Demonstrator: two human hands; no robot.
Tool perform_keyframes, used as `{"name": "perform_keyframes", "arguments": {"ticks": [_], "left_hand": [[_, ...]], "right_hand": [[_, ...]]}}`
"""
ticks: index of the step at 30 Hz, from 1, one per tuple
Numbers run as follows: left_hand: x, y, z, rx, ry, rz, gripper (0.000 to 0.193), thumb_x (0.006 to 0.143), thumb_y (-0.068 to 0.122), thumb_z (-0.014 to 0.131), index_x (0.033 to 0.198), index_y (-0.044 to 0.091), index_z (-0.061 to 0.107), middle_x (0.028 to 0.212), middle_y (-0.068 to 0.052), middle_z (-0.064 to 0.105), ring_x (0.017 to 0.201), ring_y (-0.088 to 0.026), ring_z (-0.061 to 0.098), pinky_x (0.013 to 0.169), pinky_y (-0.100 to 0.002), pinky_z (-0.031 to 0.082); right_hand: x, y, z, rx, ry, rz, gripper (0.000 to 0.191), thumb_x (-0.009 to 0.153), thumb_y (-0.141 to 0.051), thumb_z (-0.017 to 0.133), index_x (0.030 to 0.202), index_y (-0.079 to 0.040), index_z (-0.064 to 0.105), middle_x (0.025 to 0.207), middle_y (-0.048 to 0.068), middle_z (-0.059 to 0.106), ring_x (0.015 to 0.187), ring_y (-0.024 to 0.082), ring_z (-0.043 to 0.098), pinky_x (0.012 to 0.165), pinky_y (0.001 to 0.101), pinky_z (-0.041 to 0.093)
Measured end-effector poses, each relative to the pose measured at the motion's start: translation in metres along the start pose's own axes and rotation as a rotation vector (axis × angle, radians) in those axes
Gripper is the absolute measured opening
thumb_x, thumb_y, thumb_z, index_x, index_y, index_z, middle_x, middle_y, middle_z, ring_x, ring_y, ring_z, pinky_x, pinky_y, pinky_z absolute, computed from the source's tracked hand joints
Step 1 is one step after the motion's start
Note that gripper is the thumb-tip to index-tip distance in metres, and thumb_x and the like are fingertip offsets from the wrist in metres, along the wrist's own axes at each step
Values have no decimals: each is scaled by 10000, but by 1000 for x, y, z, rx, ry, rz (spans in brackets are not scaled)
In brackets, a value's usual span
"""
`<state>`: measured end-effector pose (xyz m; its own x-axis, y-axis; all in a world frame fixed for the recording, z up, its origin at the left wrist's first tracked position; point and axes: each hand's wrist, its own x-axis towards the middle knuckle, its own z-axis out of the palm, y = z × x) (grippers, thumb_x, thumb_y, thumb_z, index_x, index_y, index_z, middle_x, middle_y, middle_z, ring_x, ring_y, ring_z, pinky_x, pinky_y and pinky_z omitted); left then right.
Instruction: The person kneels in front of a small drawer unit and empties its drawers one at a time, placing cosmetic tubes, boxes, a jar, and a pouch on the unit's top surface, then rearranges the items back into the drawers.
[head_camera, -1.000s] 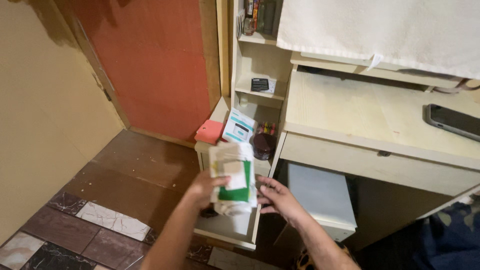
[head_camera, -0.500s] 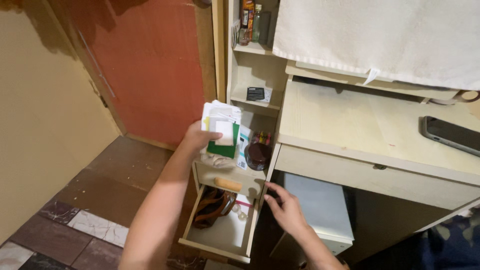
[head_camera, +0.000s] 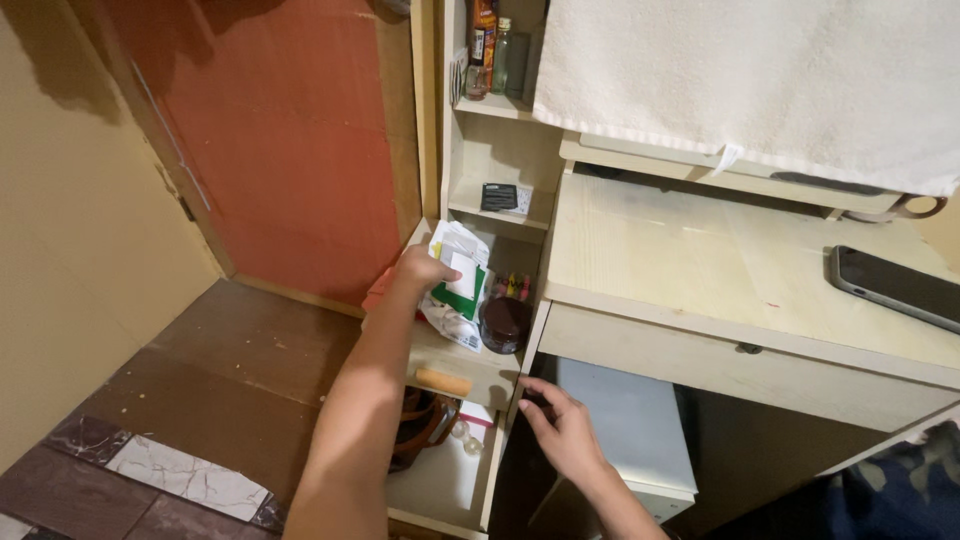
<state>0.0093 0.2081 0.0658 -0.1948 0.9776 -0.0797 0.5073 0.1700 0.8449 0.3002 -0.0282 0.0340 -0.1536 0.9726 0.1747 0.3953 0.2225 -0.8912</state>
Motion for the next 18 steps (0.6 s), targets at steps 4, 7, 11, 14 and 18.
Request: {"name": "perform_keyframes", "arguments": {"ticks": [4, 7, 11, 14, 18], "left_hand": [[-14, 21, 6, 190, 74, -27, 636, 584, 306, 970, 1118, 43, 746, 1092, -168, 763, 1012, -293, 743, 898, -381, 569], [-20, 31, 15, 282, 125, 13, 630, 592, 332, 978, 1104, 47, 747, 1114, -182, 747, 1051, -320, 722, 925, -401, 562], [-27, 32, 26, 310, 199, 82, 692, 604, 327, 962, 1192, 60, 715, 1219, -190, 689, 1145, -339, 672, 965, -404, 547], [-35, 35, 31, 384, 248, 64, 765, 635, 360, 951, 1276, 64, 655, 1321, -157, 602, 1254, -352, 555, 1038, -404, 486], [-52, 34, 27, 466, 339, 182, 907, 696, 410, 906, 1456, 93, 526, 1324, -154, 565, 1268, -362, 483, 1081, -462, 404]], "right_hand": [[-1, -3, 1, -14, 10, -45, 352, 910, -149, 720, 1258, -100, 706, 1051, 67, 785, 692, 86, 638, 656, 264, 572], [-1, -6, 3, -17, 7, -19, 353, 914, -150, 718, 1263, -103, 707, 1015, 73, 789, 671, 87, 609, 637, 271, 560], [-2, -11, 2, -39, -17, 28, 354, 922, -156, 712, 1273, -116, 701, 979, 70, 790, 655, 87, 601, 632, 270, 556], [-2, -13, 3, -47, -25, 39, 354, 921, -161, 712, 1273, -123, 704, 978, 70, 793, 656, 88, 599, 633, 268, 556], [-1, -11, 6, -35, -22, -3, 349, 914, -169, 715, 1259, -112, 709, 1011, 69, 791, 666, 90, 597, 630, 271, 557]]}}
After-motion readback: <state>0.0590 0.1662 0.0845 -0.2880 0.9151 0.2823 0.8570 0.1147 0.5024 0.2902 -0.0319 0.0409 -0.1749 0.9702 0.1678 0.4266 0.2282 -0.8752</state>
